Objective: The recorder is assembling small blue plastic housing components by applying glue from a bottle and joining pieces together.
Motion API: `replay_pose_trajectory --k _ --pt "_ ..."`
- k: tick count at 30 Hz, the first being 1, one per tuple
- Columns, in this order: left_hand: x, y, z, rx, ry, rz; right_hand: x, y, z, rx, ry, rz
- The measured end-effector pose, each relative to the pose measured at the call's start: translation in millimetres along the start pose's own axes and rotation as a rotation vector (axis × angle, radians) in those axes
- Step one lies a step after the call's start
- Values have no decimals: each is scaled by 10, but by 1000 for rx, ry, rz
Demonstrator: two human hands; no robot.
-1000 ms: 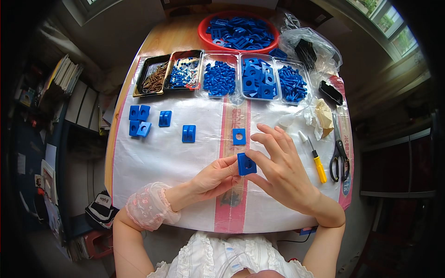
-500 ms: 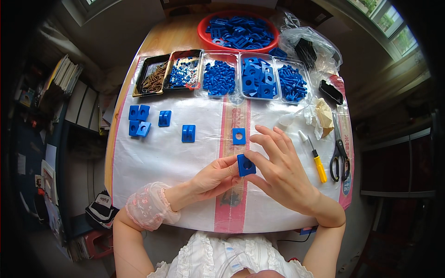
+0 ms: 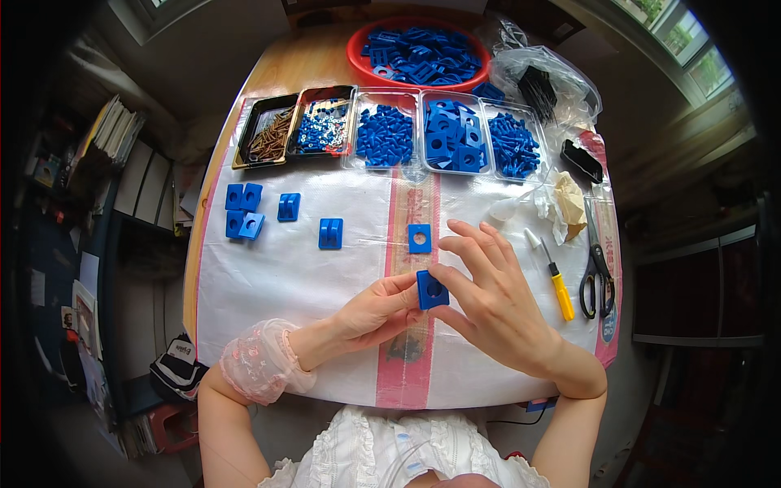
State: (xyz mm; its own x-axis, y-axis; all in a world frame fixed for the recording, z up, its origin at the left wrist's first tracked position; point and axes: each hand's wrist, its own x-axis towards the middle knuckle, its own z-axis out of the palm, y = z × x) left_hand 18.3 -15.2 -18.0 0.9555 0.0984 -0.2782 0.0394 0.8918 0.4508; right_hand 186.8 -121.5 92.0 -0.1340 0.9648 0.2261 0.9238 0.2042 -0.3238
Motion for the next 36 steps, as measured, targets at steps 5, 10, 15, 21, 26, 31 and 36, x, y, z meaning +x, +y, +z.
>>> replay_pose_trajectory --k 5,10,15,21,26,31,36 --pt "-3 1 0 -15 -6 5 0 -1 10 5 5 -1" --pt "-6 4 9 -21 0 8 -1 6 21 7 6 -3" --pt "-11 0 -19 -24 7 -6 2 5 20 10 11 -5" --pt "-9 6 -1 -29 4 -3 -8 9 23 20 14 4" --pt "-21 12 12 -27 8 2 1 8 26 31 14 -1" --pt "-12 16 6 -27 2 -6 -5 11 24 30 17 3" --pt "-15 16 10 -27 6 -2 -4 10 24 34 15 7"
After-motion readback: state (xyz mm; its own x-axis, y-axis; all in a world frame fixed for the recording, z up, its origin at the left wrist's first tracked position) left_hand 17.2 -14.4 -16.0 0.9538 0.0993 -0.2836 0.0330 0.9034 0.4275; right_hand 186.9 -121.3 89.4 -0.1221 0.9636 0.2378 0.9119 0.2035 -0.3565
